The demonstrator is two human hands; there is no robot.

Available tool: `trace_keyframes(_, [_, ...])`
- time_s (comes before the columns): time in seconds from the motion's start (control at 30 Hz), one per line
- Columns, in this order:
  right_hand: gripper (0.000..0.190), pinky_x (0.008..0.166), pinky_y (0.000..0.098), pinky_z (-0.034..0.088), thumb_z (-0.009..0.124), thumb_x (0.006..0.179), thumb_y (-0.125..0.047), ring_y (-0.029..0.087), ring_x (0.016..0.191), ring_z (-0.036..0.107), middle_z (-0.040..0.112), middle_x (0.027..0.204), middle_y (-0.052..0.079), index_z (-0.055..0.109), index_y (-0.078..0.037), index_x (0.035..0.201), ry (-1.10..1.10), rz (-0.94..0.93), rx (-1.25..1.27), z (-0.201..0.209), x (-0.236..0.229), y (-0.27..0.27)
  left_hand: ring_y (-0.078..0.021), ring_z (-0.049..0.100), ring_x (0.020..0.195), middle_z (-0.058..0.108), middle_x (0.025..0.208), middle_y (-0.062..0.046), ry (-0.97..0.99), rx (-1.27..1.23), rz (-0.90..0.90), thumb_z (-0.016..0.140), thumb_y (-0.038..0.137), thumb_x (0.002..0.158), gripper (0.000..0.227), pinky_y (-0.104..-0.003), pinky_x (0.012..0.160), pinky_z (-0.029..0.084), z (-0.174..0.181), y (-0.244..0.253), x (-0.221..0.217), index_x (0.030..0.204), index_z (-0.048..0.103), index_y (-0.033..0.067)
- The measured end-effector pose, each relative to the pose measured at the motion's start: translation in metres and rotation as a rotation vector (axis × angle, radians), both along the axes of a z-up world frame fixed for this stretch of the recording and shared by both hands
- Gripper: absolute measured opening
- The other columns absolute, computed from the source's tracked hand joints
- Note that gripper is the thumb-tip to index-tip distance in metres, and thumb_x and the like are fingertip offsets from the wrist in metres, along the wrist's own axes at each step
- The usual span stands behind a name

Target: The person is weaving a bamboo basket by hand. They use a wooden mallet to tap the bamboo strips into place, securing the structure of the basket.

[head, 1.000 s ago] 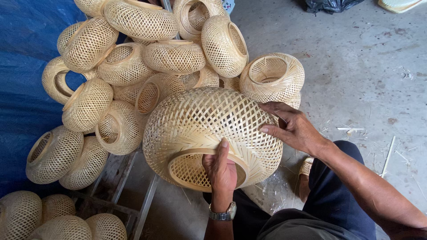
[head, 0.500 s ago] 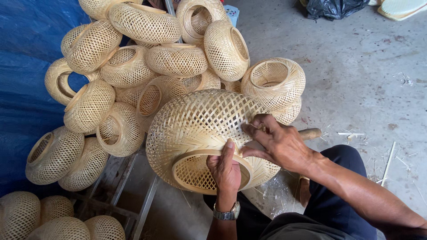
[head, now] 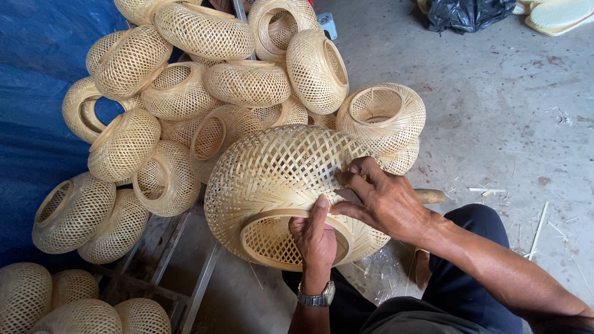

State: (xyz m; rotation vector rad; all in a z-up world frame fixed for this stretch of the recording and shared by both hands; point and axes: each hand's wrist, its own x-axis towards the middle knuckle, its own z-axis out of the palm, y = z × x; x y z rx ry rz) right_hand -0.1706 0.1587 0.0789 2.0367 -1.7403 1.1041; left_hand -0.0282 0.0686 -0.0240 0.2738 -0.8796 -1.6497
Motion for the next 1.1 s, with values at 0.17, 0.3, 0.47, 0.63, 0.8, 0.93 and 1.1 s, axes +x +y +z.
trace_keyframes(0.17, [0.056, 0.045, 0.0314, 0.057, 0.081, 0.078, -0.043, 0.019, 0.061, 0.067, 0.059, 0.11, 0.014, 0.068, -0.003, 0.115, 0.013, 0.013, -0.022, -0.011, -0.003, -0.002, -0.0114, 0.067, 0.093, 0.075, 0.1, -0.011, -0.015, -0.002, 0.026, 0.075, 0.004, 0.094, 0.011, -0.026, 0.084, 0.055, -0.009, -0.003, 0.002, 0.101, 0.075, -0.0042])
trace_keyframes(0.3, [0.048, 0.043, 0.0297, 0.057, 0.08, 0.082, -0.035, 0.017, 0.063, 0.068, 0.059, 0.105, 0.012, 0.07, -0.005, 0.117, 0.091, 0.036, -0.046, -0.032, -0.005, -0.005, -0.0133, 0.068, 0.093, 0.075, 0.1, -0.013, 0.029, -0.031, 0.036, 0.076, 0.002, 0.096, 0.006, -0.027, 0.084, 0.055, -0.016, -0.006, 0.002, 0.099, 0.074, -0.0031])
trace_keyframes(0.47, [0.033, 0.064, 0.0268, 0.064, 0.071, 0.082, -0.01, 0.02, 0.091, 0.072, 0.062, 0.108, 0.006, 0.068, -0.008, 0.114, 0.268, 0.117, -0.177, -0.052, -0.006, -0.008, -0.0131, 0.068, 0.099, 0.076, 0.106, -0.013, 0.018, -0.028, 0.038, 0.074, 0.001, 0.093, 0.012, -0.028, 0.091, 0.055, -0.012, -0.003, 0.002, 0.104, 0.074, -0.0032])
trace_keyframes(0.63, [0.034, 0.077, 0.0342, 0.066, 0.066, 0.08, -0.012, 0.028, 0.106, 0.07, 0.064, 0.112, 0.012, 0.066, 0.0, 0.112, 0.324, 0.172, -0.234, -0.048, -0.005, -0.005, -0.0122, 0.066, 0.097, 0.075, 0.108, -0.01, -0.007, 0.029, 0.025, 0.073, 0.002, 0.093, 0.016, -0.03, 0.087, 0.054, 0.001, 0.003, 0.002, 0.108, 0.075, -0.0042])
trace_keyframes(0.8, [0.034, 0.069, 0.0333, 0.065, 0.066, 0.08, -0.009, 0.028, 0.104, 0.071, 0.065, 0.111, 0.012, 0.066, 0.003, 0.111, 0.348, 0.161, -0.185, -0.045, -0.001, -0.004, -0.0125, 0.067, 0.096, 0.075, 0.108, -0.011, -0.034, 0.017, 0.041, 0.074, 0.003, 0.093, 0.018, -0.03, 0.086, 0.054, -0.005, 0.004, 0.002, 0.109, 0.075, -0.0044])
trace_keyframes(0.93, [0.03, 0.06, 0.0343, 0.064, 0.067, 0.08, -0.007, 0.026, 0.094, 0.072, 0.063, 0.101, 0.012, 0.066, 0.005, 0.108, 0.368, 0.112, -0.097, -0.043, 0.001, -0.004, -0.0126, 0.068, 0.093, 0.076, 0.104, -0.012, -0.013, -0.014, 0.05, 0.076, 0.002, 0.091, 0.011, -0.028, 0.082, 0.054, -0.025, -0.004, 0.001, 0.101, 0.074, -0.0029])
trace_keyframes(1.1, [0.025, 0.049, 0.0358, 0.058, 0.068, 0.087, -0.006, 0.026, 0.078, 0.071, 0.064, 0.099, 0.015, 0.067, 0.005, 0.11, 0.187, 0.014, 0.063, -0.029, 0.003, -0.007, -0.0062, 0.064, 0.088, 0.075, 0.098, -0.009, 0.038, -0.056, 0.041, 0.076, 0.002, 0.094, 0.006, -0.023, 0.078, 0.052, -0.046, -0.006, -0.002, 0.091, 0.071, 0.0004])
